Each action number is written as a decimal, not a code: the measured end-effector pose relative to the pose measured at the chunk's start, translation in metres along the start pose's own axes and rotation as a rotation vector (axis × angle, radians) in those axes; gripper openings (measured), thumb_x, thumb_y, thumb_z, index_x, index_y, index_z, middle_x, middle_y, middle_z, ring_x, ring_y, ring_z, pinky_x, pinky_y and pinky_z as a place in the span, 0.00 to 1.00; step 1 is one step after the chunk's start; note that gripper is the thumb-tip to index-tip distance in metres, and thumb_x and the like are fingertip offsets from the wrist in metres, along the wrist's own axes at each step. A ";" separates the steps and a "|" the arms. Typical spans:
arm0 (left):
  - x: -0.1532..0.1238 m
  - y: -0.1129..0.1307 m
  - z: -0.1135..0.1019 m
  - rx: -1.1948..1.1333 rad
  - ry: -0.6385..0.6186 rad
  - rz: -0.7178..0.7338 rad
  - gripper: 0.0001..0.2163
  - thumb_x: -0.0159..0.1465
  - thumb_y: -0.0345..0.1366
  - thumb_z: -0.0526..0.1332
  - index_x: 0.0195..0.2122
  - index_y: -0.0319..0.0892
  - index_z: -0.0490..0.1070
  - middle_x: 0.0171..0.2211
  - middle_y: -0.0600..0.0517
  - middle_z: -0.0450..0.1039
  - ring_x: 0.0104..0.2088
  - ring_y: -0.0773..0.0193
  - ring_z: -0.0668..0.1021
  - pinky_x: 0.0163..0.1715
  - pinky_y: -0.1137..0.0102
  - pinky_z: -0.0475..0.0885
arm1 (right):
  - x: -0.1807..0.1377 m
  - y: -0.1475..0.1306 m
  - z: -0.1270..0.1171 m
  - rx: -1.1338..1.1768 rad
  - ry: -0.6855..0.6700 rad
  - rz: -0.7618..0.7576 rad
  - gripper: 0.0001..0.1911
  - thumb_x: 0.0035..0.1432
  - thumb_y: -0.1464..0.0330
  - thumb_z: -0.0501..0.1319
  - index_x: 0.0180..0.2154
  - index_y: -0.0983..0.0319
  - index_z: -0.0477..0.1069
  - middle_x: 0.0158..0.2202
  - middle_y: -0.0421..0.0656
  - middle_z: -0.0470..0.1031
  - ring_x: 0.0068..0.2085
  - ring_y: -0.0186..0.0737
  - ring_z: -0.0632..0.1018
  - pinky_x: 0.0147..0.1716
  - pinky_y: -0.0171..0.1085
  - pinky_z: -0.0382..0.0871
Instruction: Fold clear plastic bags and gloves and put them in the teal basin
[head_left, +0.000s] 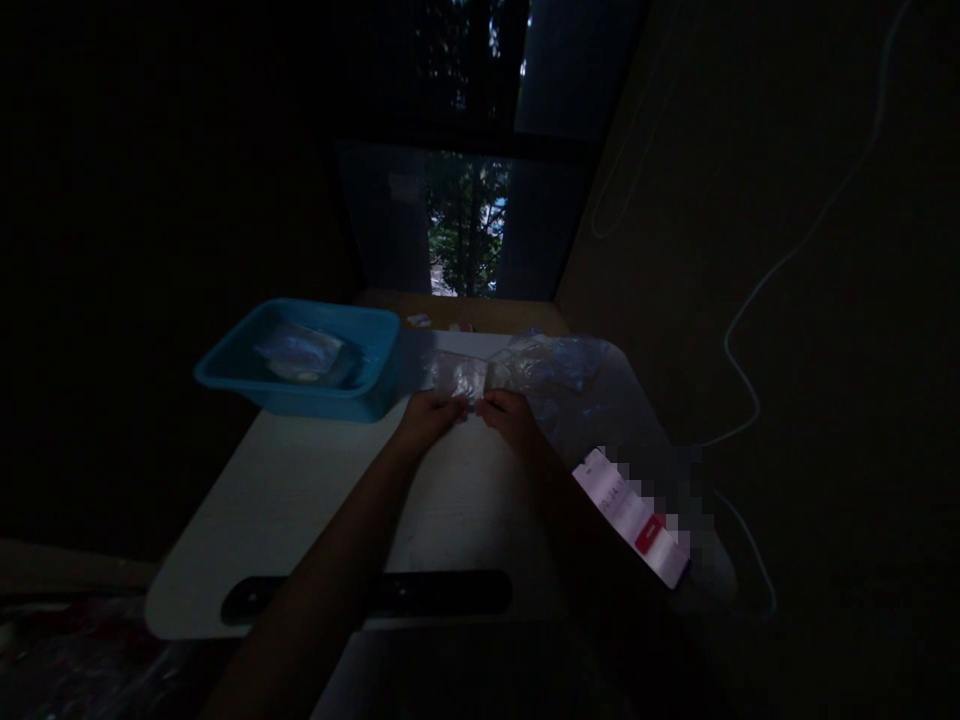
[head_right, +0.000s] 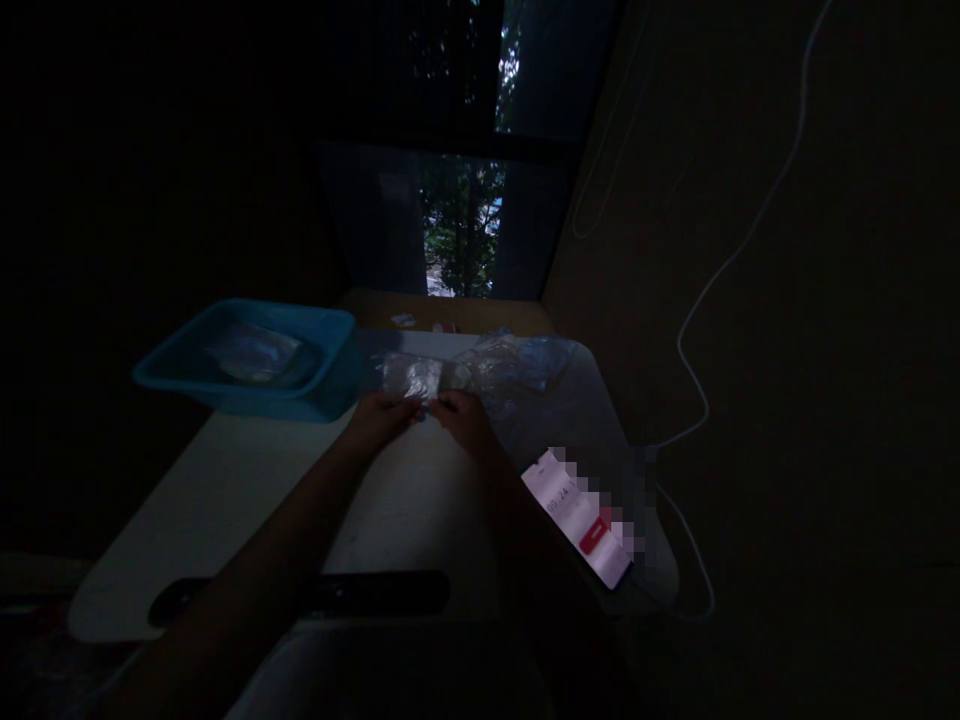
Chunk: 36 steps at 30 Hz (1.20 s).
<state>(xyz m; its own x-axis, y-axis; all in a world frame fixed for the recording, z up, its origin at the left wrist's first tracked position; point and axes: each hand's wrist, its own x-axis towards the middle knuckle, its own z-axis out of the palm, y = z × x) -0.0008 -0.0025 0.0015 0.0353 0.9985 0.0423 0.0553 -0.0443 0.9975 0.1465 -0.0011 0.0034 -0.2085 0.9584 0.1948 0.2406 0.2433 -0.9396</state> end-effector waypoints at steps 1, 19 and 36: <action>0.000 0.000 0.000 0.017 -0.001 0.004 0.11 0.44 0.41 0.63 0.16 0.37 0.71 0.14 0.52 0.68 0.16 0.71 0.66 0.17 0.75 0.59 | 0.000 0.000 0.000 -0.004 -0.001 0.000 0.14 0.45 0.59 0.54 0.17 0.62 0.60 0.15 0.34 0.56 0.19 0.27 0.59 0.20 0.30 0.52; 0.000 -0.004 -0.002 0.034 -0.040 -0.011 0.11 0.44 0.40 0.64 0.17 0.36 0.70 0.15 0.53 0.68 0.16 0.73 0.65 0.17 0.76 0.56 | 0.000 0.004 0.000 0.060 0.035 -0.001 0.14 0.46 0.59 0.55 0.18 0.62 0.60 0.15 0.33 0.57 0.19 0.27 0.60 0.21 0.30 0.53; 0.002 -0.004 -0.001 -0.240 -0.018 -0.042 0.14 0.44 0.43 0.65 0.13 0.37 0.68 0.12 0.53 0.66 0.15 0.71 0.66 0.16 0.75 0.57 | 0.002 0.010 0.000 0.061 0.064 0.013 0.17 0.47 0.58 0.55 0.16 0.61 0.57 0.14 0.34 0.58 0.18 0.27 0.60 0.20 0.31 0.54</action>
<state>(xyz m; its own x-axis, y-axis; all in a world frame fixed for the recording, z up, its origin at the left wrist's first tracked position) -0.0023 -0.0007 -0.0021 0.0557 0.9984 0.0015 -0.1818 0.0087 0.9833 0.1485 0.0030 -0.0059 -0.1440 0.9695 0.1985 0.1843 0.2234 -0.9572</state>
